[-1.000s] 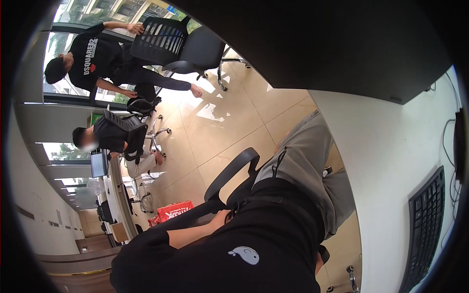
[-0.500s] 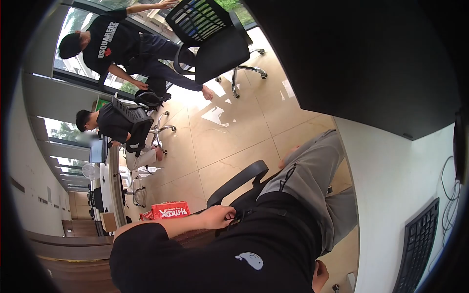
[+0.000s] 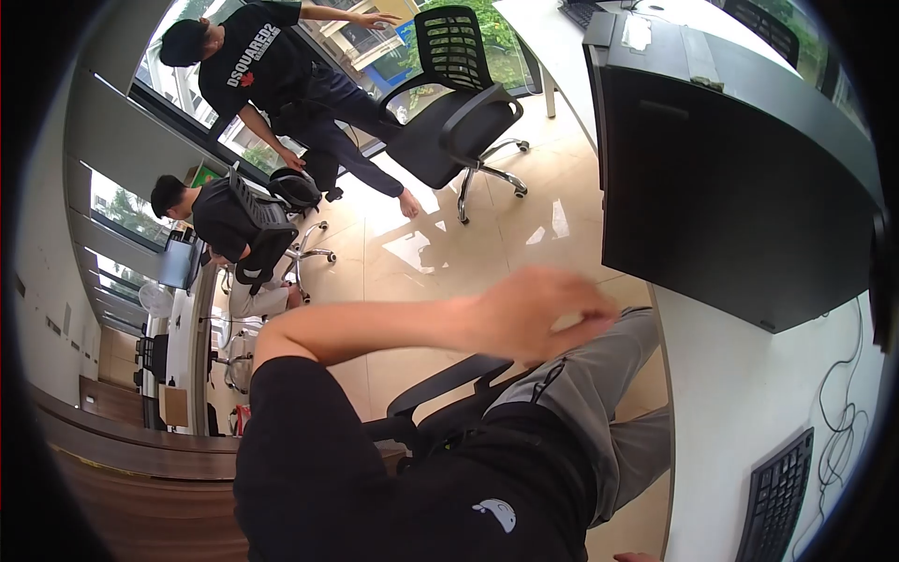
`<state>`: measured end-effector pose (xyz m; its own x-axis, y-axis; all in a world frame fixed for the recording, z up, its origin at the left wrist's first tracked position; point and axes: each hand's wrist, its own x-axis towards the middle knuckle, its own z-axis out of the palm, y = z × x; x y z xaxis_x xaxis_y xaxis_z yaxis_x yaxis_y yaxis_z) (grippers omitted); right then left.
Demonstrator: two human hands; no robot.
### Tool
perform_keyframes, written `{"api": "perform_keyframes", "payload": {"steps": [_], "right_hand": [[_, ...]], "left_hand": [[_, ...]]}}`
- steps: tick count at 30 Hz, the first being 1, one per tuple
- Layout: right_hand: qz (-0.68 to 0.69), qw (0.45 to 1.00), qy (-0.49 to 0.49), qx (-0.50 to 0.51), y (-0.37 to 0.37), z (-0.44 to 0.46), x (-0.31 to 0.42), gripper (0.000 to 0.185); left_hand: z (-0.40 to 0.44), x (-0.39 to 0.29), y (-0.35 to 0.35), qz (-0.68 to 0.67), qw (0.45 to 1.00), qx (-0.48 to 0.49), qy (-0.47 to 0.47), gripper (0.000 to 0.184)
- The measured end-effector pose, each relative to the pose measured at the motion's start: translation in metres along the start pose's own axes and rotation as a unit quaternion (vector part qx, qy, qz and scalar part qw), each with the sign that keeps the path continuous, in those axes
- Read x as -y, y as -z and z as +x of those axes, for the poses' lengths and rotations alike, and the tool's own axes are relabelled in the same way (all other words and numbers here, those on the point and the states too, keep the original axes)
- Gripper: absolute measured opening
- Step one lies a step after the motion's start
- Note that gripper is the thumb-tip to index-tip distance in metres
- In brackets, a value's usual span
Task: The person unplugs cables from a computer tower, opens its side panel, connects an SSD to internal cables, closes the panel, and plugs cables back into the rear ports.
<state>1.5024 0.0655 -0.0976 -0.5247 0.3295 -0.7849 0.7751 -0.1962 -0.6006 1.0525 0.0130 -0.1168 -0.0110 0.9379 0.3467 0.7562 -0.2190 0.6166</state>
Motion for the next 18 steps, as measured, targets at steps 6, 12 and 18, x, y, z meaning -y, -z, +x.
{"api": "perform_keyframes", "payload": {"steps": [6,12,18], "right_hand": [[-0.028,0.968,0.173,-0.178,0.058,-0.009,-0.01,0.023],[-0.005,0.905,0.252,-0.343,0.089,0.004,0.002,0.019],[-0.032,0.886,0.266,-0.378,0.14,0.041,-0.028,0.029]], "left_hand": [[0.082,-0.026,0.059,0.118,0.93,-0.219,-0.271,0.013],[0.145,-0.063,0.091,0.194,0.876,-0.247,-0.365,0.023],[0.193,-0.096,0.117,0.187,0.91,-0.062,-0.365,0.057]]}}
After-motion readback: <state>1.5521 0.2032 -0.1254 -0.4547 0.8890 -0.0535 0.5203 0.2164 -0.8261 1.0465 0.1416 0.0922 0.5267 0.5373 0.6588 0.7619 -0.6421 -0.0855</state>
